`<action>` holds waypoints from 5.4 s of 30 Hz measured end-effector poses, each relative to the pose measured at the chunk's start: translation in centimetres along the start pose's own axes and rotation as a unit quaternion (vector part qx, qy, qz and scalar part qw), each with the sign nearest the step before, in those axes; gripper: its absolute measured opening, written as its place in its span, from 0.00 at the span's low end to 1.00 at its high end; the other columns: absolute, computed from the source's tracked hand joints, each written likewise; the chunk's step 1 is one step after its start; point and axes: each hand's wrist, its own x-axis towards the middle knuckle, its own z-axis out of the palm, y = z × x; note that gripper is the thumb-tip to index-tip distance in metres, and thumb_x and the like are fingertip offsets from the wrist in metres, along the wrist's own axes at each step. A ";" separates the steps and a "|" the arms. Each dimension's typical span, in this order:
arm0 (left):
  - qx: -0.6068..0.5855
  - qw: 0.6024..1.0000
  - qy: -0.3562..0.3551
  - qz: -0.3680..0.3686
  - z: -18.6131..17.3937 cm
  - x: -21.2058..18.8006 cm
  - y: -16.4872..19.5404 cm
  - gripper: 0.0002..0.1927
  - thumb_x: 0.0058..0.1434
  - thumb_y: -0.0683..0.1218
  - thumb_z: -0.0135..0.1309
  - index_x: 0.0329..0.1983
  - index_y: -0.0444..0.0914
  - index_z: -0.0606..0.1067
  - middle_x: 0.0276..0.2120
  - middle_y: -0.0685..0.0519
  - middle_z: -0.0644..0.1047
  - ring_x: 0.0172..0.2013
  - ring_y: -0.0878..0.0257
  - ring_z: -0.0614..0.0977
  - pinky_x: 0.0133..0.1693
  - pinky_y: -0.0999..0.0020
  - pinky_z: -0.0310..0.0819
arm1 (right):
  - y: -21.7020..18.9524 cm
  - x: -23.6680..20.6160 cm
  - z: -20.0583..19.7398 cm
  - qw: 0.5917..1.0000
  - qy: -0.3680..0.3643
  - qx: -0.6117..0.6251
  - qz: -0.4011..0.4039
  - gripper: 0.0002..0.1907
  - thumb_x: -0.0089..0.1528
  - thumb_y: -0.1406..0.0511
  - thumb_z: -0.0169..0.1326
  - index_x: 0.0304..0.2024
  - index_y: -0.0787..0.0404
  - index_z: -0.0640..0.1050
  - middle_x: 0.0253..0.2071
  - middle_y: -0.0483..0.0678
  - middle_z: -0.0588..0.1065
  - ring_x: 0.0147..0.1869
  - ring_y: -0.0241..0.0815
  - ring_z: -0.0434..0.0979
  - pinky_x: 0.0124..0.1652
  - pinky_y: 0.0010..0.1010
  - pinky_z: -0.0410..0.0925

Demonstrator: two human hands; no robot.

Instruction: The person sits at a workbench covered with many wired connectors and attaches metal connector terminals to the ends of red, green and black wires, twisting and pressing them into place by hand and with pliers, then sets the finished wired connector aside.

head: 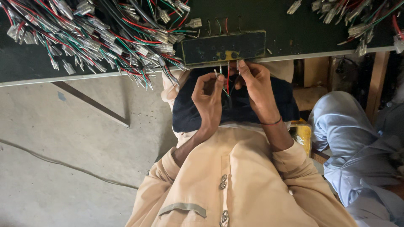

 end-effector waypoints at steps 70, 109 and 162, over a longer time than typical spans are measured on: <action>0.051 0.971 -0.206 -0.112 -3.1 3.8 1.1 0.19 0.66 0.54 0.57 0.40 0.32 0.81 0.31 0.54 0.82 0.32 0.70 0.80 0.37 0.74 0.74 | 0.2 1.3 1.2 0.999 0.012 0.017 0.032 0.09 0.63 0.64 0.60 0.38 0.65 0.83 0.33 0.44 0.81 0.32 0.30 0.75 0.31 0.23 0.65; 0.294 0.821 -0.324 0.366 -5.2 -3.3 16.6 0.26 0.63 0.47 0.62 0.57 0.28 0.67 0.46 0.38 0.73 0.45 0.38 0.76 0.47 0.55 0.76 | -9.1 -9.3 -1.6 0.846 -0.210 -0.379 -0.311 0.26 0.62 0.59 0.64 0.55 0.64 0.69 0.38 0.53 0.79 0.33 0.56 0.79 0.29 0.40 0.70; 0.399 0.485 -0.458 0.629 9.4 -2.9 17.6 0.22 0.58 0.43 0.65 0.55 0.39 0.74 0.37 0.51 0.78 0.42 0.57 0.80 0.59 0.52 0.74 | -7.0 -17.1 -12.8 0.895 -0.037 -0.363 -0.256 0.06 0.66 0.68 0.52 0.44 0.64 0.75 0.31 0.53 0.72 0.35 0.53 0.74 0.35 0.40 0.65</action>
